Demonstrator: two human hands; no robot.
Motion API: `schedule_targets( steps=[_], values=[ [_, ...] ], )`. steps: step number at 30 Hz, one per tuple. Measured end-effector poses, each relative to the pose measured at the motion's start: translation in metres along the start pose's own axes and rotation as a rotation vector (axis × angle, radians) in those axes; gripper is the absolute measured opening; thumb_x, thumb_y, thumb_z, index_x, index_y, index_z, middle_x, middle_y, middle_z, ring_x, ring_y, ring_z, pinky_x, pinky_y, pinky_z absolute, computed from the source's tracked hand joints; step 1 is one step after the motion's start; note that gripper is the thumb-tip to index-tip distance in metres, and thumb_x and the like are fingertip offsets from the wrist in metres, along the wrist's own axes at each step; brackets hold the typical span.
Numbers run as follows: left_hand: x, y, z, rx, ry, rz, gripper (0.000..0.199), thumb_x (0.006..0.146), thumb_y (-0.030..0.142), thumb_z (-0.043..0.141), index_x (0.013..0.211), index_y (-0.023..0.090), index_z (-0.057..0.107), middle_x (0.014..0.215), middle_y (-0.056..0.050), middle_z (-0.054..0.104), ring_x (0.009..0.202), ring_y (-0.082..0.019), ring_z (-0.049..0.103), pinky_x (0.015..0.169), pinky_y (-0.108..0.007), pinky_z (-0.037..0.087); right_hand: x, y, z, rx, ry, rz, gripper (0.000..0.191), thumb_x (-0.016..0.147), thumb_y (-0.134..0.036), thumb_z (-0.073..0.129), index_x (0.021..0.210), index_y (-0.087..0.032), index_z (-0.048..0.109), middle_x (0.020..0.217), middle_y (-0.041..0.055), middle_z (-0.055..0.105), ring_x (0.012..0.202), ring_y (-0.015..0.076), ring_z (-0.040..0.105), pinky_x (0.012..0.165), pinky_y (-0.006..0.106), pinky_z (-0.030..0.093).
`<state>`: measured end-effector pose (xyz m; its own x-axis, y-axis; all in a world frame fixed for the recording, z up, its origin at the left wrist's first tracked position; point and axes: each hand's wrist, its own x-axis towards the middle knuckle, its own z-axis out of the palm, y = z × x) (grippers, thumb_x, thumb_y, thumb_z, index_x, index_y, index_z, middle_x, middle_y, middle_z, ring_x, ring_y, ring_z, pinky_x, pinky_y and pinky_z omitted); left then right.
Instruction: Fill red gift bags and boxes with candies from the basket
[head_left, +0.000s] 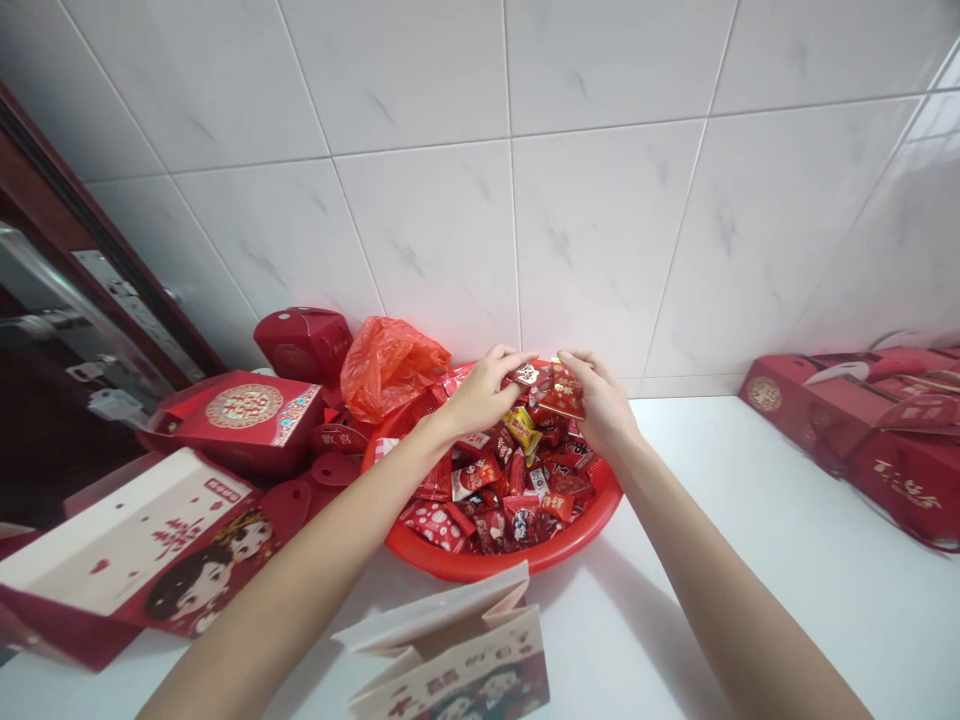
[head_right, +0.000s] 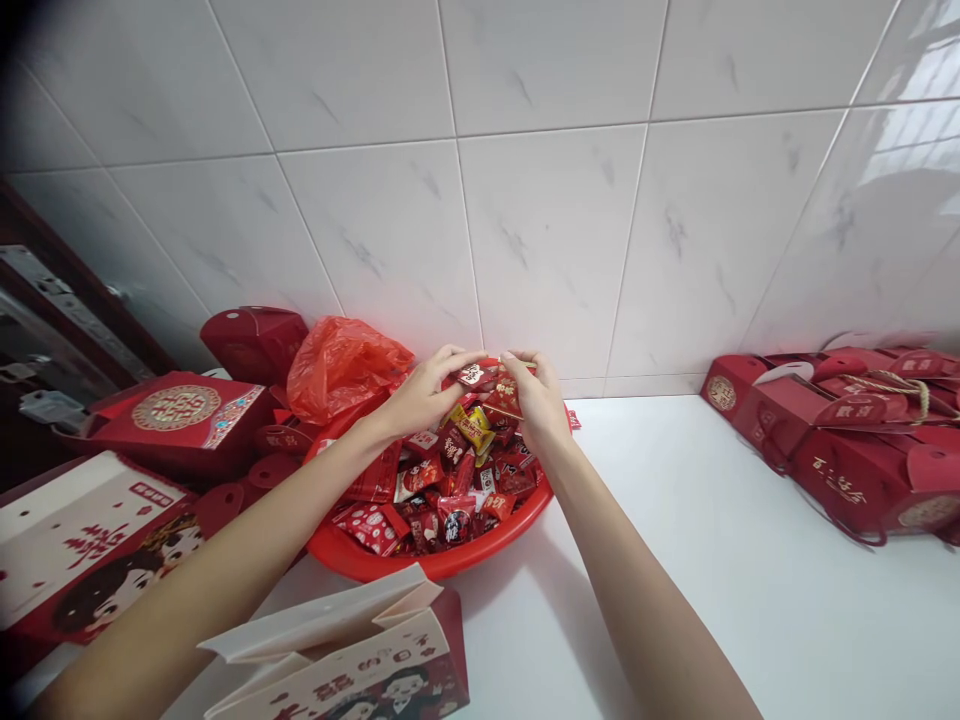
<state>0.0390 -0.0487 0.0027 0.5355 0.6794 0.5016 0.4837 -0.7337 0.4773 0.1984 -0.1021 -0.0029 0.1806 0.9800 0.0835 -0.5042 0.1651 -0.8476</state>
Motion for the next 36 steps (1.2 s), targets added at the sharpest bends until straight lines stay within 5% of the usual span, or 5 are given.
schedule_targets(
  steps=[4,8,17,24,36],
  values=[
    [-0.001,0.003,0.002,0.026,0.000,0.055,0.062,0.076,0.004,0.049,0.136,0.017,0.059,0.118,-0.009,0.060,0.115,-0.022,0.058,0.105,-0.036,0.045,-0.003,0.000,-0.004,-0.104,-0.066,-0.032,0.051,0.057,-0.023,0.086,0.099,-0.021,0.056,0.075,-0.0021,0.071,0.062,0.0158,0.068,0.058,0.027,0.056],
    [0.000,0.002,-0.001,-0.101,0.048,0.078,0.070,0.069,0.005,0.053,0.138,0.018,0.056,0.124,-0.009,0.060,0.119,-0.023,0.058,0.106,-0.035,0.046,-0.003,0.001,-0.007,-0.147,-0.081,-0.096,0.053,0.054,-0.019,0.084,0.100,-0.020,0.058,0.077,-0.0010,0.072,0.064,0.0163,0.068,0.061,0.030,0.056],
    [0.005,-0.003,-0.003,-0.535,0.117,-0.168,0.034,0.073,0.032,0.073,0.100,0.012,0.070,0.093,-0.007,0.073,0.083,-0.019,0.068,0.084,-0.035,0.055,0.002,0.004,-0.007,-0.138,0.017,-0.213,0.047,0.055,-0.019,0.081,0.098,-0.019,0.061,0.076,-0.0021,0.070,0.066,0.0150,0.066,0.063,0.029,0.055],
    [0.005,0.001,-0.003,-0.676,0.222,-0.181,0.040,0.066,0.039,0.084,0.089,0.013,0.065,0.086,-0.004,0.071,0.075,-0.014,0.067,0.076,-0.029,0.055,0.007,-0.003,-0.003,0.068,0.105,-0.027,0.030,0.063,-0.013,0.060,0.091,-0.021,0.056,0.067,-0.0031,0.067,0.059,0.0152,0.066,0.052,0.026,0.054],
    [0.005,0.005,0.008,-0.611,0.130,-0.185,0.043,0.064,0.051,0.083,0.076,0.016,0.060,0.074,0.000,0.066,0.070,-0.013,0.063,0.073,-0.029,0.052,0.013,-0.001,-0.008,0.199,-0.030,0.021,0.029,0.058,-0.010,0.058,0.085,-0.019,0.063,0.074,-0.0004,0.071,0.063,0.0149,0.064,0.055,0.026,0.056]
  ],
)
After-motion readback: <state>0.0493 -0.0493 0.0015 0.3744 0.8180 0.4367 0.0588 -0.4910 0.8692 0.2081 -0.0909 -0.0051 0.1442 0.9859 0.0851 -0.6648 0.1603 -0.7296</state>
